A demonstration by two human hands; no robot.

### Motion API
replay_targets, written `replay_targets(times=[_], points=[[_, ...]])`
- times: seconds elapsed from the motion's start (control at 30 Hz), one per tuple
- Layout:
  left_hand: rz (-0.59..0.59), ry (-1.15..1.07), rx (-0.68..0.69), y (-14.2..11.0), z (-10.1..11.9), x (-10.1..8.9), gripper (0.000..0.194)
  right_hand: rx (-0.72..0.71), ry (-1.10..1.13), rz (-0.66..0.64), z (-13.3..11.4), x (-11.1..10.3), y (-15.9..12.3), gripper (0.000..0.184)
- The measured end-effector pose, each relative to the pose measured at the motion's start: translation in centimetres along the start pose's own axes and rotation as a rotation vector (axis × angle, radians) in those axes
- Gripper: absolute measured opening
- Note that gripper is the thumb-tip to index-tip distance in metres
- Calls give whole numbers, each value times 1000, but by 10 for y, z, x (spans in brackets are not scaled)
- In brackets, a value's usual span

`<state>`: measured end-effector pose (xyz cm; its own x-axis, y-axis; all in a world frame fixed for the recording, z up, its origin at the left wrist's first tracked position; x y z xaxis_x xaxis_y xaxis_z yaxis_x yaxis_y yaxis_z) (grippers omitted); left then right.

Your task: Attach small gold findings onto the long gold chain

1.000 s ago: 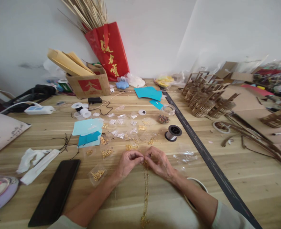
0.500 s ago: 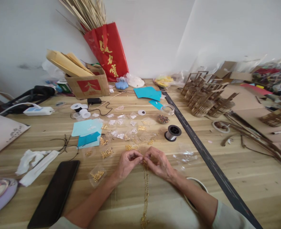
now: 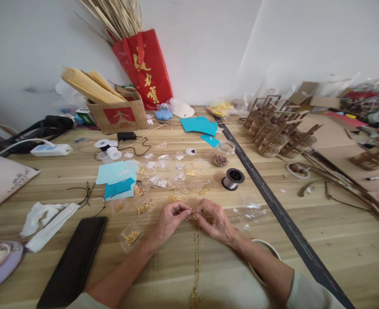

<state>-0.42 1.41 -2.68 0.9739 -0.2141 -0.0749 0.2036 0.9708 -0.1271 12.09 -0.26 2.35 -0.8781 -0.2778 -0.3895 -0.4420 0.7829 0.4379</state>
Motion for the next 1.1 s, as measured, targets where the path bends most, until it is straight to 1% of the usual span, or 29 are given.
replay_targets(times=[0.33,0.53,1.1], points=[[-1,20,-12,-1,3,0,16,13,-12,8,0,-1,1,11],[15,35,5,-2,6,-2,16,32,-14,3,0,-1,1,12],[26,90,48,-2,3,-3,14,33,-32,9,4,0,0,11]])
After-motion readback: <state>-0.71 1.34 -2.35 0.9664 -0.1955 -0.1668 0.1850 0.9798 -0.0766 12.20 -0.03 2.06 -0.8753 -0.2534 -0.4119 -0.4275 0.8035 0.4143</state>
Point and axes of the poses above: each hand's wrist, its own y-axis towards the middle knuckle, its own x-axis out of the palm, z = x × y, the point moved 8 cm from there along y, towards the middle knuckle, and after that the axes turned 8 degrees about y, right-handed, at the moved point
